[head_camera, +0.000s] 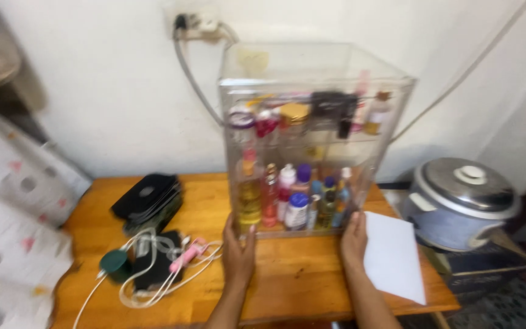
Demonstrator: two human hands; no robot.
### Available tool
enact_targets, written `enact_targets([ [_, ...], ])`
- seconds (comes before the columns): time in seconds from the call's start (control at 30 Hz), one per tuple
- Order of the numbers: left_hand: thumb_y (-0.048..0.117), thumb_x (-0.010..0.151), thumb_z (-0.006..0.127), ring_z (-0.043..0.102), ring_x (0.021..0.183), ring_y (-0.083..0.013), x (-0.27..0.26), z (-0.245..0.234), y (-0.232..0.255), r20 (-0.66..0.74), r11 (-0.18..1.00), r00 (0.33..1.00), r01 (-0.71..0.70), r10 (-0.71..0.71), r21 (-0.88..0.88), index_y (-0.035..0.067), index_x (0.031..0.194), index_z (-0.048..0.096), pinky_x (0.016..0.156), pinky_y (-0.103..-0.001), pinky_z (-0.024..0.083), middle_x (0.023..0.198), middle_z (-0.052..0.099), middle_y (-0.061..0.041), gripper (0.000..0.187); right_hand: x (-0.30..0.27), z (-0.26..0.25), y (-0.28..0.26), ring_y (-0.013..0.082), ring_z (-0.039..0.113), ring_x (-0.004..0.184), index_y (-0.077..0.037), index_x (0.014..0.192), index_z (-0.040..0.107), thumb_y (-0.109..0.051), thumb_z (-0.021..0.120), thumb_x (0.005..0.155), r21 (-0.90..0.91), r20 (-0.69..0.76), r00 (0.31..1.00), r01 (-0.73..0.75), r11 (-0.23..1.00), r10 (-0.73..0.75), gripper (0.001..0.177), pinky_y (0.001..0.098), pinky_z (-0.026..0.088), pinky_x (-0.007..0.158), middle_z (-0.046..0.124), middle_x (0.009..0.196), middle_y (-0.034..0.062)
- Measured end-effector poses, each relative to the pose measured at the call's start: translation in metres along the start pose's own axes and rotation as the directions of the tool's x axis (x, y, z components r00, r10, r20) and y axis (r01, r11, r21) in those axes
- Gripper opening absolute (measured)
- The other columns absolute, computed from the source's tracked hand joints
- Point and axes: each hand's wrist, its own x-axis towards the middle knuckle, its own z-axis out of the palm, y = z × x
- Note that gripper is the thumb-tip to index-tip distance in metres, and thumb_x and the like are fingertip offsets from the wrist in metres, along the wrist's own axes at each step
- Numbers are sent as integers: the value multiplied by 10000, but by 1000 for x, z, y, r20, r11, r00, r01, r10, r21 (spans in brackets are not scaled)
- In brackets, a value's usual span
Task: Organize personal care items, cosmetics, and documents on a desk and in a drawer.
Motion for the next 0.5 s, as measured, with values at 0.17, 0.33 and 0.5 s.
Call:
enact_targets([
  [0.17,287,978,632,472,1395,-365,-10,-12,1,-42,998,998,-49,47,-51,-19,1506,372,1136,-427,382,1498,471,-247,664,-20,-6,-13,406,455,1357,30,1554,350,-142,475,1068,-40,-118,952,281,959,-284,531,465,350,1164,448,1457,263],
  [0.33,189,963,629,471,1389,-370,-8,-59,36,-14,985,986,-167,167,-36,-41,1517,355,1135,-419,388,1480,468,-253,660,-63,-2,-82,409,393,1343,8,1619,331,5,541,1035,-275,-151,661,686,674,-735,621,499,313,1261,392,1404,269],
  [0.5,143,972,626,534,1344,-364,18,-124,57,-23,937,938,-345,347,62,-8,1446,478,1094,-420,458,1427,535,-220,519,-107,57,-135,394,579,1135,-70,1256,603,7,637,890,51,172,337,935,350,-926,375,486,476,984,584,1227,213],
])
